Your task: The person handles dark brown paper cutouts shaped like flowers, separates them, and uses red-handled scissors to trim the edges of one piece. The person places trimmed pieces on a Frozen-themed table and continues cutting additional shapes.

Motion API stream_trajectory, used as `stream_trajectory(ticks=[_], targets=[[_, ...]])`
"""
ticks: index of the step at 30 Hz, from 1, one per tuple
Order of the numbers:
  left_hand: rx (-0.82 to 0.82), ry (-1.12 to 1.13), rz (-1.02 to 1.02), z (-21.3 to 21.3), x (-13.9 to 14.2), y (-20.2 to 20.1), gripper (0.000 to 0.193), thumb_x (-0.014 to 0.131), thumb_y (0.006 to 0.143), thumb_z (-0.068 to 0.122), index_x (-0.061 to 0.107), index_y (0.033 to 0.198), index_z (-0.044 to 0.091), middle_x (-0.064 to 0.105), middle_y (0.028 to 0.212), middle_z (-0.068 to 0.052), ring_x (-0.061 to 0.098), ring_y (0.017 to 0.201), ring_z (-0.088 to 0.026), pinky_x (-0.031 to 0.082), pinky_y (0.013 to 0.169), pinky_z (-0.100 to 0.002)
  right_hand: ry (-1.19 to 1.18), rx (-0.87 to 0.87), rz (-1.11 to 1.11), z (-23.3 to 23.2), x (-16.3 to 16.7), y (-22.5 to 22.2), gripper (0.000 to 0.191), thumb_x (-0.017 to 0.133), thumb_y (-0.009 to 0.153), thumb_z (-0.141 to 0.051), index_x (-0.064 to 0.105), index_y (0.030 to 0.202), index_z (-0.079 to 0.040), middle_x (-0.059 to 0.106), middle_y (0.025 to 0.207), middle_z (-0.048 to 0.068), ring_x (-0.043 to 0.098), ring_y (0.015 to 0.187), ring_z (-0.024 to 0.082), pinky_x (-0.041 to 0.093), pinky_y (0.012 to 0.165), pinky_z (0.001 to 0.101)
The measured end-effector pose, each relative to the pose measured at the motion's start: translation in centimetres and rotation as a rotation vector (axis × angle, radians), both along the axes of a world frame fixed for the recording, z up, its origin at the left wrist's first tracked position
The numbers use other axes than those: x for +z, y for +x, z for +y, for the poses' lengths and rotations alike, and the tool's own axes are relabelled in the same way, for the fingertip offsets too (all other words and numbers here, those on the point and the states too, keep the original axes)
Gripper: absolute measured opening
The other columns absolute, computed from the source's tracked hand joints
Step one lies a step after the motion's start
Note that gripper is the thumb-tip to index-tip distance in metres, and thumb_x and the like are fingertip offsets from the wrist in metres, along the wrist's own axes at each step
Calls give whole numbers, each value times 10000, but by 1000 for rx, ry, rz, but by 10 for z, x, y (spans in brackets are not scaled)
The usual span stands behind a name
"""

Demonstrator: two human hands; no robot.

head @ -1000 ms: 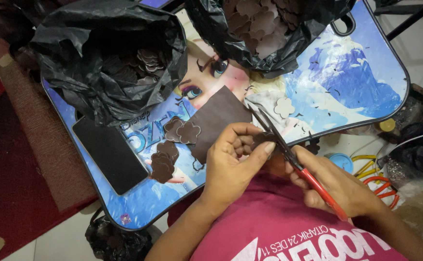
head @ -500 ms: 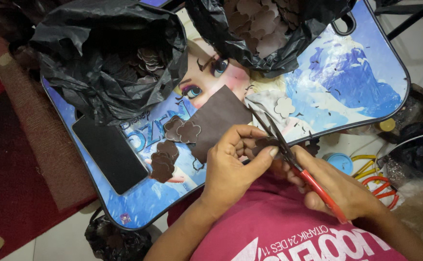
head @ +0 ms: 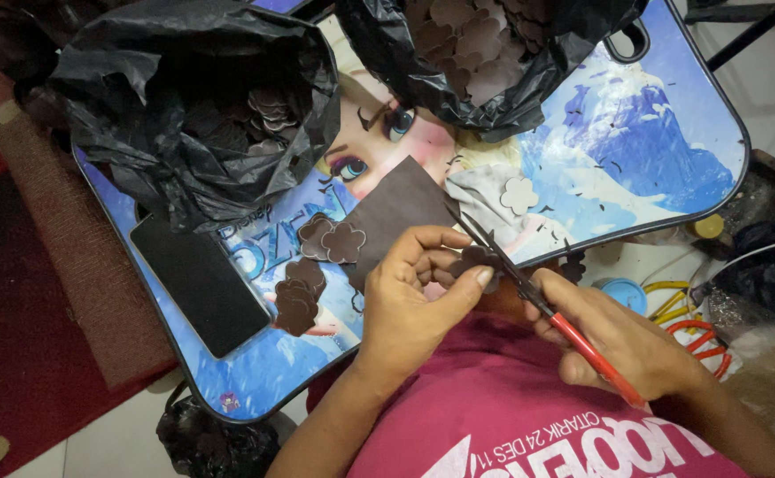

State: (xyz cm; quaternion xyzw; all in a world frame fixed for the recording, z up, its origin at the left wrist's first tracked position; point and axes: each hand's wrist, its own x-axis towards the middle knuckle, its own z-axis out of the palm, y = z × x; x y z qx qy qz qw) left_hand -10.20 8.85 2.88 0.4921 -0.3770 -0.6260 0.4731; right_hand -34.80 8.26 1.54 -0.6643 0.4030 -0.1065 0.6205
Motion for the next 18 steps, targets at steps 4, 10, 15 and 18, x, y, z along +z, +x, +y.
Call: stream_trajectory(ticks=[4,10,15,18], targets=[[12,-7,-13,-1,-1,1,317,764,891,8,626,1176,0,739,960,-60,686,874,-64,576,785,-212,-6,2,37,-1,-1,0,966,504,652,-966,562,1030,-79,536,722,22,494,643,154,455,557,318],[75,-57,8,-2,-6,-1,370,755,908,-7,582,1235,-10,729,996,-63,661,867,-58,544,775,-200,4,9,56,-3,-1,2,954,511,644,-960,562,1025,-87,550,701,21,525,621,159,462,551,324],[32,24,54,-1,-8,-4,417,761,884,-14,558,1248,-2,716,946,-46,635,801,-30,516,702,-172,-9,24,52,-3,0,2,970,526,670,-934,566,1104,-68,570,727,44,569,639,185,484,580,336],[8,12,49,0,-7,-4,427,771,881,-18,554,1248,3,717,931,-42,595,781,-15,482,683,-160,-39,43,67,-2,-2,0,994,541,686,-911,544,1177,-47,599,766,59,601,690,206,510,611,348]])
